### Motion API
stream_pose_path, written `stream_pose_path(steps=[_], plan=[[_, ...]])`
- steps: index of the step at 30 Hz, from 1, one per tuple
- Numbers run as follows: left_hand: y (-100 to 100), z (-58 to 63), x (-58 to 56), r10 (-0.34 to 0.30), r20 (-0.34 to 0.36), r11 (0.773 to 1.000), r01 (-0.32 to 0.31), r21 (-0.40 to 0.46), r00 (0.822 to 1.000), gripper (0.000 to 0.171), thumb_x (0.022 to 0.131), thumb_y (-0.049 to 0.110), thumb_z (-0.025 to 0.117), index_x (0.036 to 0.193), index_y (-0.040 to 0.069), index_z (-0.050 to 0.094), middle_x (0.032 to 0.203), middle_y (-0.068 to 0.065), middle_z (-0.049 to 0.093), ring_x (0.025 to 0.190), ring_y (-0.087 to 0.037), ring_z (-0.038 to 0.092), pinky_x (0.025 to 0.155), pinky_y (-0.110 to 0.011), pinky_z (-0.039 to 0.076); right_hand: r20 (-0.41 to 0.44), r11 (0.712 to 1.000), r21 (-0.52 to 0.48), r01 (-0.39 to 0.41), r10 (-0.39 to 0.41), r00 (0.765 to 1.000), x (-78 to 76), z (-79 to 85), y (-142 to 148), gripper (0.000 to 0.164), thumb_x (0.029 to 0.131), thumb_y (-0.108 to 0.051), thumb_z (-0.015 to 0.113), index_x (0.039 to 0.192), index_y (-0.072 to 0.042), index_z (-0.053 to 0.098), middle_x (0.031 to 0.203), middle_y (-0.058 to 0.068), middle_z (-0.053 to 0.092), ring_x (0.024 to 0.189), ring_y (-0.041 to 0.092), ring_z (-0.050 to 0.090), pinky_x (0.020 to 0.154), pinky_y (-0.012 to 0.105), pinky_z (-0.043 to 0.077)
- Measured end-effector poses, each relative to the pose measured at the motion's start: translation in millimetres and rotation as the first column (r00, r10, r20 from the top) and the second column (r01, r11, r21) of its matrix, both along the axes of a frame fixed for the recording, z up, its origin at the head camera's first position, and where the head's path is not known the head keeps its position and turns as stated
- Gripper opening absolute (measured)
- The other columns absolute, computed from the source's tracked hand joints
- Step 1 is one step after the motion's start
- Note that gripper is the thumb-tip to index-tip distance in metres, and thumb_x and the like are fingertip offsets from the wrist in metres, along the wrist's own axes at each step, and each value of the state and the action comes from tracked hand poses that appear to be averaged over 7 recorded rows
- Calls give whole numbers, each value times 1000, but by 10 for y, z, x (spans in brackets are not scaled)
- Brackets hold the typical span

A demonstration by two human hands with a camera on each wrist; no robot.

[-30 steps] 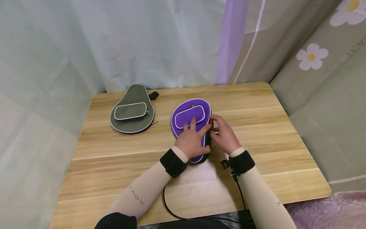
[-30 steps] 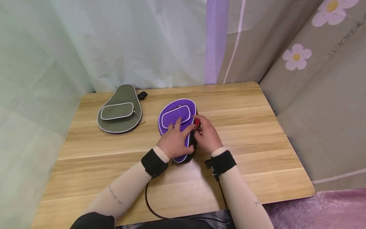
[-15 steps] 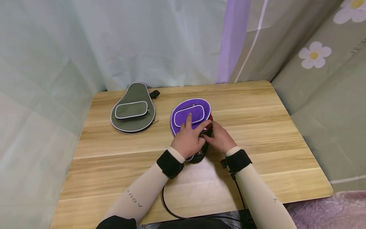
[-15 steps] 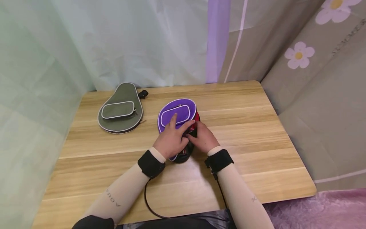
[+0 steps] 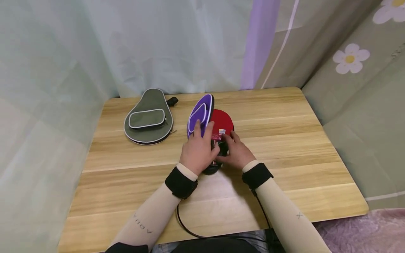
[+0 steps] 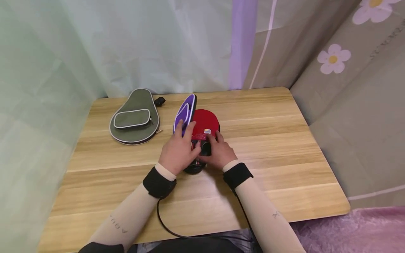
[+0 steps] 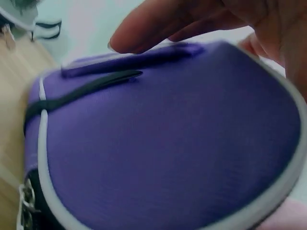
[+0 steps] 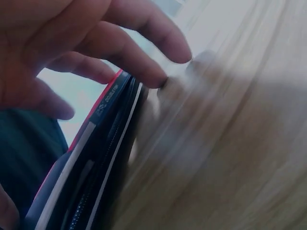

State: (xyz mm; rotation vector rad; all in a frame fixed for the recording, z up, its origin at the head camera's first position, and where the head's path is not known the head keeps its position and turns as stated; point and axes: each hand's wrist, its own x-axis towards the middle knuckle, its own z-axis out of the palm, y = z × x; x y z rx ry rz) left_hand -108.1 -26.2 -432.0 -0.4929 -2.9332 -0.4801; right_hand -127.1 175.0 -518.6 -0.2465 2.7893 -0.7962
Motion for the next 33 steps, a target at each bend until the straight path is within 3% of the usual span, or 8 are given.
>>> stream_pose_path(steps=[6,10,15,19,20,26,29,33], plan=[[-182,32,19,138,-93,990,-136,27,986,85,99,33,83,165,0,41,150,-38,65,98,-48,82,69,-60,71,-1,1000,13,-21,21,1000,-47,-88,9,86,89,-65,88,166,-40,58,182,34,27,132,58,72,108,67,63],[-329,43,17,175,-85,984,-175,15,981,88,99,33,81,166,-4,37,146,-40,67,101,-51,80,68,-62,69,35,1000,26,0,-1,999,-17,61,-48,81,91,-64,86,164,-41,60,185,33,22,149,60,59,112,70,60],[-456,37,25,183,-6,982,-183,50,983,86,99,16,76,168,-7,30,144,-42,67,83,-52,79,65,-63,67,50,998,57,26,-28,998,39,455,-238,85,90,-61,87,166,-37,58,189,27,16,168,65,28,119,89,43],[-478,-3,42,140,16,979,-141,150,990,85,92,-1,68,166,-12,26,117,-41,70,72,-51,76,65,-62,64,56,993,115,-20,13,998,34,569,-334,86,92,-62,84,169,-35,55,189,25,18,169,69,19,119,93,36],[-503,-122,8,134,-8,977,-131,170,991,86,93,2,67,167,-11,24,110,-37,71,68,-47,75,62,-58,63,63,991,131,-33,25,998,34,574,-345,86,93,-62,84,169,-35,54,188,26,20,169,70,19,119,94,36],[-501,-91,22,157,-28,976,-151,155,987,87,92,5,70,164,-16,26,90,-31,72,58,-43,72,52,-57,58,78,986,158,-56,44,996,27,527,-335,83,90,-55,88,166,-34,59,186,26,30,164,73,26,113,95,40],[-502,67,50,180,30,974,-182,135,983,84,92,2,70,163,-17,27,90,-33,74,61,-46,74,55,-60,60,63,985,156,-68,58,996,-20,421,-305,83,89,-54,89,164,-34,62,186,27,30,159,73,37,109,90,48],[-598,-78,-5,174,46,970,-179,163,984,90,90,4,70,164,-17,22,82,-28,74,57,-42,72,51,-57,56,60,987,128,-101,94,994,-82,299,-271,86,89,-57,90,166,-32,60,186,29,28,147,63,60,113,70,60]])
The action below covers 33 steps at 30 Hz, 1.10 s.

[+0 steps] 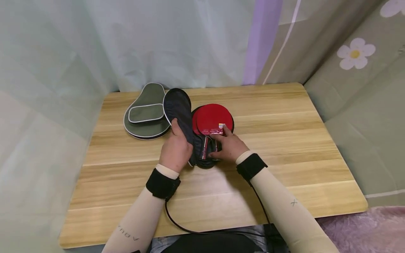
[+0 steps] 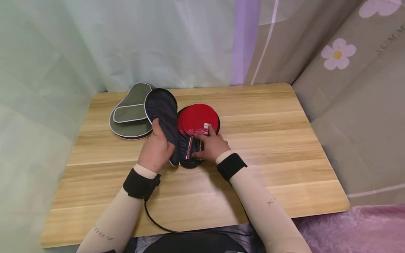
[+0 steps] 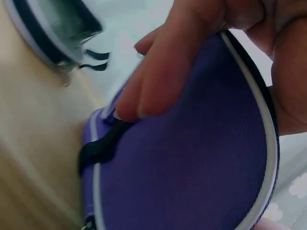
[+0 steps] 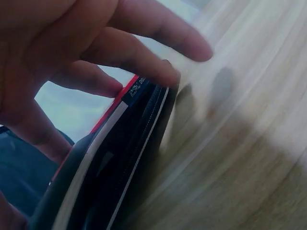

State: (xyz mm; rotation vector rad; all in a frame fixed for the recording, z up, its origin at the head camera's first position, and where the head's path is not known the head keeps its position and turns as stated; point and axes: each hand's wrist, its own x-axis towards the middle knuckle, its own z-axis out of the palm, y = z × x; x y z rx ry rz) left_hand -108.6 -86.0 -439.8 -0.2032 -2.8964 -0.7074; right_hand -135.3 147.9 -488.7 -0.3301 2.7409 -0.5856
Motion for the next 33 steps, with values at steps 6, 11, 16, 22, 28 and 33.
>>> stream_pose_path(steps=[6,11,16,22,28,33], plan=[[-171,-810,-357,-143,136,979,121,162,980,122,89,7,66,178,4,-17,58,-2,62,41,-15,55,39,-37,40,-34,999,-31,14,-15,999,-112,-403,102,95,87,-70,88,169,-35,56,187,30,24,134,54,74,116,57,61],[68,-86,-63,-237,296,945,149,291,925,110,96,-2,59,177,-1,-14,63,-5,61,46,-17,53,46,-31,39,15,998,-41,44,-43,999,-26,-289,140,93,87,-66,89,168,-33,57,187,31,21,144,54,67,121,57,58],[210,-50,40,-330,266,884,198,424,906,108,97,1,58,179,6,-12,62,1,53,47,-13,46,49,-28,35,-2,997,-39,63,-63,998,17,-229,280,92,86,-64,91,165,-28,61,187,32,23,143,56,67,118,62,59],[207,86,133,-284,318,911,150,385,904,112,98,10,64,179,2,-14,64,-10,62,47,-18,51,48,-31,37,-49,994,25,108,-107,993,72,-170,384,92,86,-67,88,164,-28,60,185,31,27,140,60,67,110,72,60],[52,240,134,-34,215,996,52,-76,976,110,99,46,85,179,2,23,172,-48,32,129,-59,71,93,-67,66,-14,985,103,137,-137,991,257,298,251,95,88,-61,88,170,-30,53,185,25,31,167,60,31,120,87,41],[132,323,84,-104,108,943,133,-306,989,92,93,48,93,165,4,57,193,-21,-4,179,-52,3,136,-83,21,-14,981,145,131,-130,991,262,346,227,99,88,-60,89,173,-30,48,187,23,28,171,60,22,126,88,33]])
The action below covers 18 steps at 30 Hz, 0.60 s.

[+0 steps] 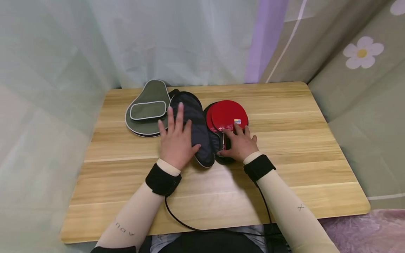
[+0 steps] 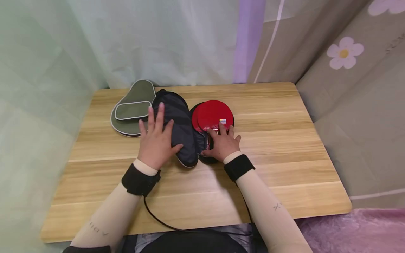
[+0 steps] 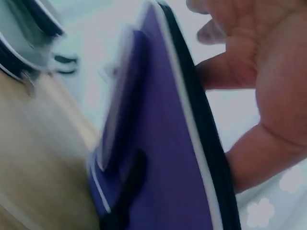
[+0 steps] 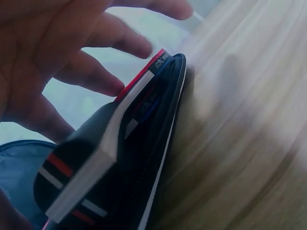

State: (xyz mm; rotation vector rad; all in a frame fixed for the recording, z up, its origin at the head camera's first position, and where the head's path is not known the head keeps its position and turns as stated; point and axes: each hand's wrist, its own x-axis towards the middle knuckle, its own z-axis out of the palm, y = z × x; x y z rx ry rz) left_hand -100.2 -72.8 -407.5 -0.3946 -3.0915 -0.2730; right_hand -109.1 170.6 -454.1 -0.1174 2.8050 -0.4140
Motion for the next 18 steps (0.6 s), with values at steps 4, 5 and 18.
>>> stream_pose_path(steps=[4,5,18], plan=[[177,-54,-84,-166,108,976,179,-125,980,83,91,45,96,157,5,67,192,-20,13,180,-50,1,142,-75,13,-1,1000,1,-11,11,1000,-18,-8,-21,101,86,-63,90,173,-31,49,187,22,29,174,58,19,127,90,29],[215,-81,-116,-187,164,968,210,-139,969,84,90,46,96,158,7,66,191,-21,17,179,-50,2,143,-74,13,0,1000,-5,-15,15,1000,-21,-15,-30,101,86,-63,90,173,-32,49,187,22,29,174,58,19,127,90,29],[200,-599,-515,-261,535,930,357,-82,803,113,75,68,101,172,41,50,195,-4,6,177,-58,0,135,-84,21,11,994,17,-105,105,994,-43,-32,-103,105,89,-65,88,177,-30,43,190,15,26,176,50,24,130,88,27]])
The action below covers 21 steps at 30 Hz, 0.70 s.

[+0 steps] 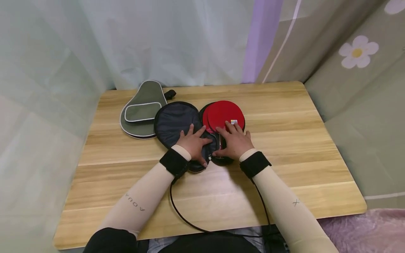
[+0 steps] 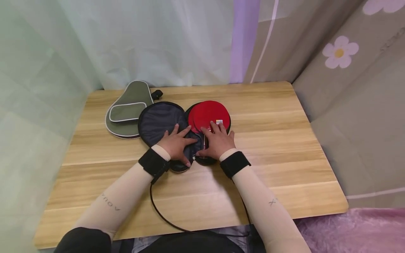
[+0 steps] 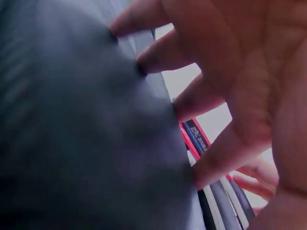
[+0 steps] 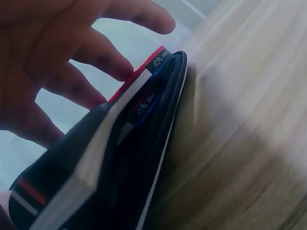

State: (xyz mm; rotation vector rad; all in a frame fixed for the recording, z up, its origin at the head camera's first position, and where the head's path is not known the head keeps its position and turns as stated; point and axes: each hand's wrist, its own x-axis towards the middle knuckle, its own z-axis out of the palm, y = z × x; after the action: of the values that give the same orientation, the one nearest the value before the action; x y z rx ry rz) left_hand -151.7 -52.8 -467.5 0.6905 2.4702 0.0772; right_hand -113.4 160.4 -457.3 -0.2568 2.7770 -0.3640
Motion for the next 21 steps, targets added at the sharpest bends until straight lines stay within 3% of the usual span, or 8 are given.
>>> stream_pose_path(steps=[3,5,10,12,14,17,19,21], plan=[[-48,-2,1,-36,-10,998,36,47,999,111,72,64,104,169,39,55,195,-8,7,174,-65,5,135,-80,30,-13,1000,6,-1,1,1000,9,42,3,102,89,-65,88,175,-29,46,188,16,30,173,51,29,129,88,30],[-63,93,40,-55,2,996,54,74,999,108,74,58,105,168,35,57,195,-10,9,173,-67,8,135,-77,33,-28,1000,13,4,-4,1000,28,76,7,100,89,-64,89,174,-29,49,187,17,34,171,52,33,127,87,33],[-87,260,135,-99,20,984,95,147,995,92,82,53,102,163,29,65,193,-12,19,173,-65,14,140,-72,28,-53,999,45,23,-21,998,119,137,33,90,92,-62,88,168,-27,57,177,18,49,159,51,49,120,80,46],[-94,193,121,-94,-8,982,94,164,996,86,86,56,98,161,29,67,192,-13,22,171,-63,23,138,-70,32,-62,999,43,27,-25,998,155,147,44,85,94,-61,86,166,-27,59,172,18,55,152,50,55,115,76,51],[-101,13,69,-47,-58,980,57,189,997,83,88,58,95,161,30,66,191,-14,23,168,-60,33,132,-73,41,-70,999,30,33,-31,997,173,147,55,81,96,-59,86,165,-27,60,168,17,58,146,48,59,112,74,54],[-98,-196,-3,64,-117,977,-38,212,991,94,89,62,93,168,27,57,191,-16,21,164,-54,41,121,-74,52,-77,999,7,38,-37,996,172,150,36,79,97,-55,86,166,-27,59,168,16,58,143,47,59,111,72,55],[-79,-235,-20,133,-136,968,-99,229,982,100,89,62,93,171,23,51,191,-18,22,166,-53,39,121,-77,51,-79,999,4,38,-38,996,158,145,16,80,97,-53,86,167,-26,58,170,17,56,143,47,58,111,71,56],[-28,-133,4,169,-136,967,-137,214,976,107,91,61,91,175,17,43,191,-19,22,171,-52,33,126,-77,46,-86,999,1,40,-40,996,142,128,3,83,97,-51,86,170,-24,54,171,19,55,143,48,57,111,71,57]])
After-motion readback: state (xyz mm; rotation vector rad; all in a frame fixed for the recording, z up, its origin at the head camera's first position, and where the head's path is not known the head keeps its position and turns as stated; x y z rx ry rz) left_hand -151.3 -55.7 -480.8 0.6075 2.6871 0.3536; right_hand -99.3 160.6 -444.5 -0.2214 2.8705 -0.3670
